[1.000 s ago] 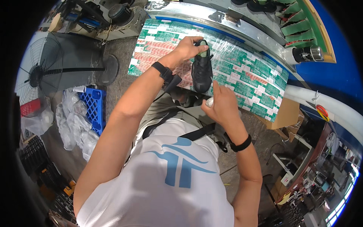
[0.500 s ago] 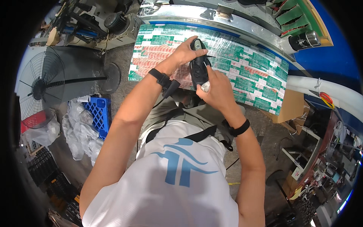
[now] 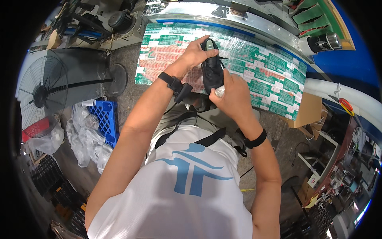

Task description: The recorder is inspecting and cleaning pairs of shoes at a workstation, checking details and wiping surfaces with a tool or cloth.

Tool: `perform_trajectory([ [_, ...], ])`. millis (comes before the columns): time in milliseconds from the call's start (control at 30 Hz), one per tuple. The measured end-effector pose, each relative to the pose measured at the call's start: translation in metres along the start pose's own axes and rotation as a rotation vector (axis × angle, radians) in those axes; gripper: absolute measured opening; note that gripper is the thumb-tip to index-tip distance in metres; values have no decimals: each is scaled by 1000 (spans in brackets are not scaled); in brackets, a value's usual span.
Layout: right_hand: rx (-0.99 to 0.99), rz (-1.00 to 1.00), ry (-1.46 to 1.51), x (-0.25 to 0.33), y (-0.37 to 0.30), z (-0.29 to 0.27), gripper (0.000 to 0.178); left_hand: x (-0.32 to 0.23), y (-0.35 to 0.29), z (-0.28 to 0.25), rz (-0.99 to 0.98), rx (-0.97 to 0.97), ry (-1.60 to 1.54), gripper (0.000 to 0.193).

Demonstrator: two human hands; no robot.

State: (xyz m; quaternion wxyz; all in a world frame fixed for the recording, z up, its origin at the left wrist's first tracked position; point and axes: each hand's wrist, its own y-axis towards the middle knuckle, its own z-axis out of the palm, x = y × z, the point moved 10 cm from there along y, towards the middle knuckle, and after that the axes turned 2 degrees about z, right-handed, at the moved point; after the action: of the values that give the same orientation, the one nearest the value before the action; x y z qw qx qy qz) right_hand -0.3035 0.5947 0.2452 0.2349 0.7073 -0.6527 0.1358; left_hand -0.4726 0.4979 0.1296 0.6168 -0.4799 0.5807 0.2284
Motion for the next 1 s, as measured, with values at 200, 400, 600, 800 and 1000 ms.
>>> perform_trajectory([
  [200,0,47,80,-10,2,3,73,14,7,0,1,6,-44,100],
  [400,51,60,-1,-17,-3,14,73,14,6,5,-10,33,-105,101],
  [600,63,-27,-137,-9,0,13,74,8,2,1,23,-10,-59,99],
  [800,123,38,-26,17,-54,-6,79,13,7,-2,33,-27,5,100],
  [1000,-27,-70,7,25,-20,-11,83,14,10,2,47,9,-36,102],
])
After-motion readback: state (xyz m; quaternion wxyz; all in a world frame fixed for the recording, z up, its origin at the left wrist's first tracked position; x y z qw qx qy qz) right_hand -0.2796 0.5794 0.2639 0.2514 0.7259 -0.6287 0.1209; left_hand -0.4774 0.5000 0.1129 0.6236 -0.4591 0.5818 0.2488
